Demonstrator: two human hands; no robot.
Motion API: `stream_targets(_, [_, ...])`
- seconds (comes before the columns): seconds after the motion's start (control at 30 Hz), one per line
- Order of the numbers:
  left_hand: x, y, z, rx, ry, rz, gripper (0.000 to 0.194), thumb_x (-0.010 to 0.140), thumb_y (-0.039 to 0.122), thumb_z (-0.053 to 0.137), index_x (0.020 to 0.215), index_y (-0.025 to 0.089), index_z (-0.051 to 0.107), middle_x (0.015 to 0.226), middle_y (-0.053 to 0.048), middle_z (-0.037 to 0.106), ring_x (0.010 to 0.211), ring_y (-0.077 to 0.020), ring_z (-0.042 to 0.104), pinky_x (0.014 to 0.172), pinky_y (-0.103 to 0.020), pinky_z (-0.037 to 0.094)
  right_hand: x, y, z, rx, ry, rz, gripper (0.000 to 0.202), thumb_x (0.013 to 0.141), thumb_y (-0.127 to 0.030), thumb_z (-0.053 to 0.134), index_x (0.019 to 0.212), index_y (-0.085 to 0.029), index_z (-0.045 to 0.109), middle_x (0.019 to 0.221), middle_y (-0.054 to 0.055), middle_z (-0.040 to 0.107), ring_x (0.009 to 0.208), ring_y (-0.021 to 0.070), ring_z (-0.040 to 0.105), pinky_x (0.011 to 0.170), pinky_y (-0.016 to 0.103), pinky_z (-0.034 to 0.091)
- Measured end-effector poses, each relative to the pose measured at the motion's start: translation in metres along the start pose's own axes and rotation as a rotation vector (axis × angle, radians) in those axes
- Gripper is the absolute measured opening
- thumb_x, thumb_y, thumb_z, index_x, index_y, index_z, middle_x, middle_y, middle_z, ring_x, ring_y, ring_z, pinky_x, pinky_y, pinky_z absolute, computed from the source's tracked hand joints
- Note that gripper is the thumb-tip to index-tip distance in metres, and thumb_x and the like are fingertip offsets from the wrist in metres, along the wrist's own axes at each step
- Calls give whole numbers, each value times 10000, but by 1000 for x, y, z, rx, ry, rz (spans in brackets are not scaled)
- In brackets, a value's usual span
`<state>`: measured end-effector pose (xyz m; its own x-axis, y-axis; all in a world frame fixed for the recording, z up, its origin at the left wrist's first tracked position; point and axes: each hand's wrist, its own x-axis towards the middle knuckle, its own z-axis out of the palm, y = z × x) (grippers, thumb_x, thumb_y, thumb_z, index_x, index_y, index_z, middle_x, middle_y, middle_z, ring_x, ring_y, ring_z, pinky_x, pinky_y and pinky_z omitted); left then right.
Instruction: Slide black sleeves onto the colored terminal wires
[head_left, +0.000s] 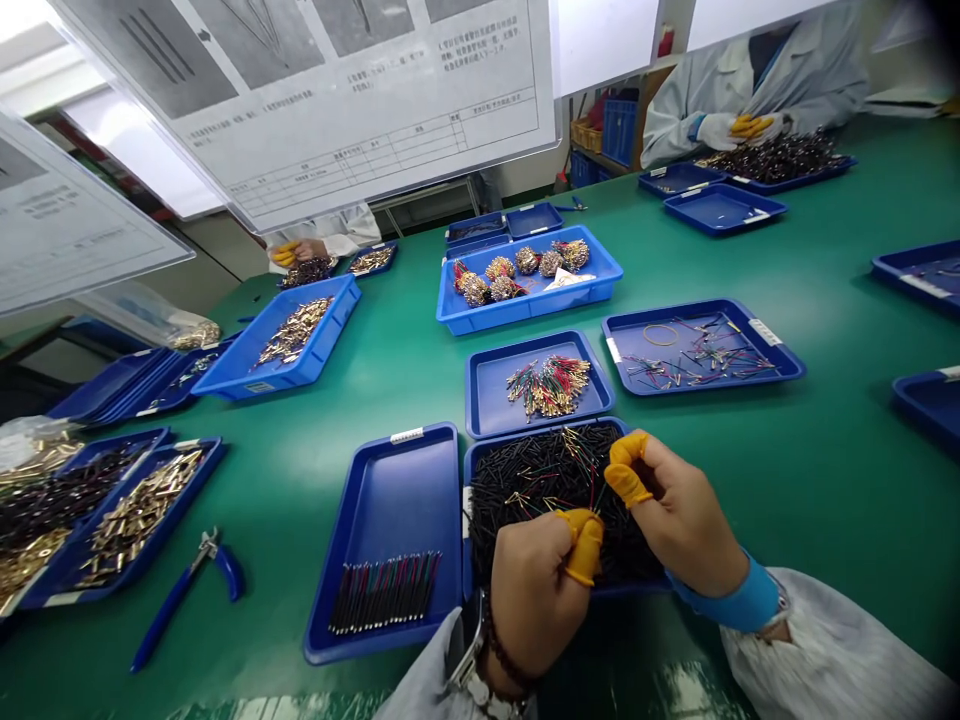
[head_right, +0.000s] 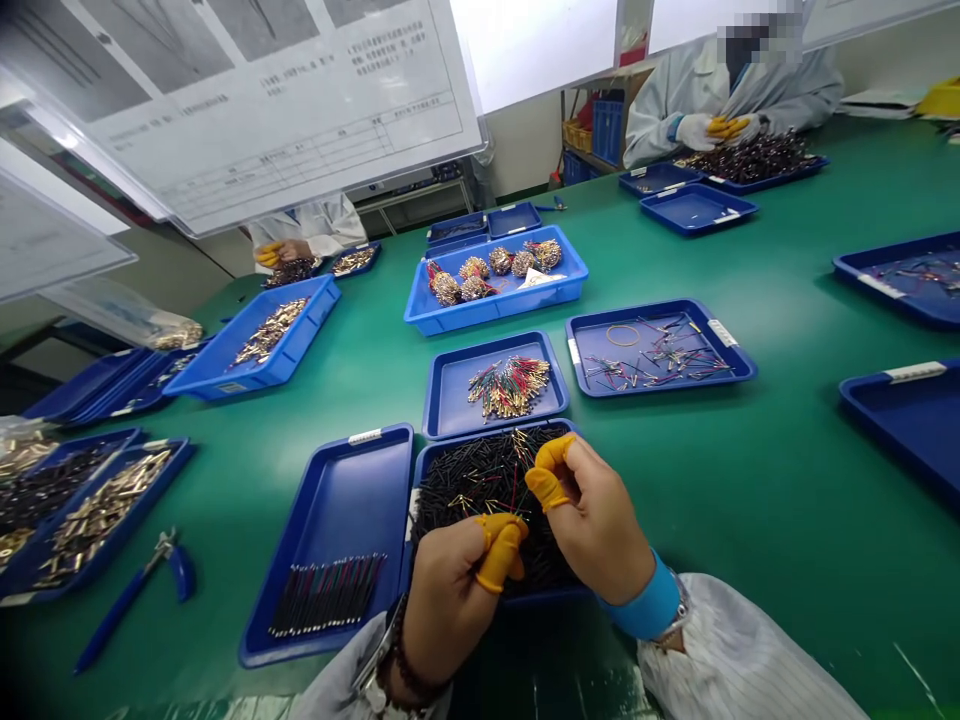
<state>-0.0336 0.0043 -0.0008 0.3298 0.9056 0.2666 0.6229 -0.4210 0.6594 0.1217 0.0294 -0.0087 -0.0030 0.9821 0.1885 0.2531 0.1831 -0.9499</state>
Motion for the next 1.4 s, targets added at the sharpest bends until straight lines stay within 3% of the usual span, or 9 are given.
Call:
stream_targets(0.2, [-4,-2,0,10,-36,13,379,867,237,437,504,177,529,475,-11,539,441,-93,499,463,-190,359,6,9,-18,95,340,113,146,824,-328,531,742,-212,495,567,-46,409,467,106,354,424,227,317])
stream_targets(0.4, [-7,-6,2,19,-94,-4,323,822,181,462,499,163,476,473,1,508,431,-80,458,446,-193,292,6,0,-11,188,-117,178,157,776,-322,592,846,-201,522,694,-1,510,610,137,491,505,235,391])
stream_targets(0.6, [-5,-5,1,39,-100,15,315,810,170,474,496,159,465,476,7,495,433,-75,437,442,-197,262,3,-1,-2,116,-222,123,59,796,-241,539,777,-188,524,658,-13,507,611,134,490,544,242,409])
stream_targets(0.8, [-4,-8,-1,29,-53,6,355,832,210,486,482,159,516,466,-3,524,434,-87,472,449,-192,328,9,11,-36,-77,360,52,17,779,-192,511,786,-207,516,587,-46,459,482,111,409,458,233,348])
stream_targets(0.83, [-4,-8,-2,19,-35,1,337,837,221,491,512,158,554,496,-13,559,458,-95,502,462,-193,355,7,9,-42,-149,297,8,32,777,-195,536,805,-208,527,640,-31,496,524,119,448,486,238,370])
stream_targets(0.93, [-2,-8,-3,-40,13,-6,224,846,238,509,711,154,667,674,-48,671,601,-127,600,554,-206,447,-9,0,-48,-473,-235,-137,43,786,-174,557,763,-206,538,760,4,539,630,140,511,567,260,408])
stream_targets(1.0, [0,-9,-4,-75,29,-4,184,843,233,525,813,153,688,764,-56,697,674,-140,627,604,-220,478,-22,-5,-43,-731,-443,-193,45,793,-152,545,790,-196,551,820,27,549,704,166,537,596,278,417])
stream_targets(1.2, [1,-14,-6,-80,75,-58,175,835,224,541,846,152,700,771,-54,707,674,-144,639,606,-229,502,-33,-4,-18,-1216,-509,-243,51,754,-164,599,724,-185,563,810,61,575,785,222,536,509,282,380])
stream_targets(1.4, [1,-14,-6,-47,69,-83,166,821,219,555,823,150,705,746,-53,707,638,-138,631,547,-213,475,-28,-11,-6,-1297,-517,-271,66,757,-140,586,711,-188,581,822,76,593,795,217,537,498,280,370])
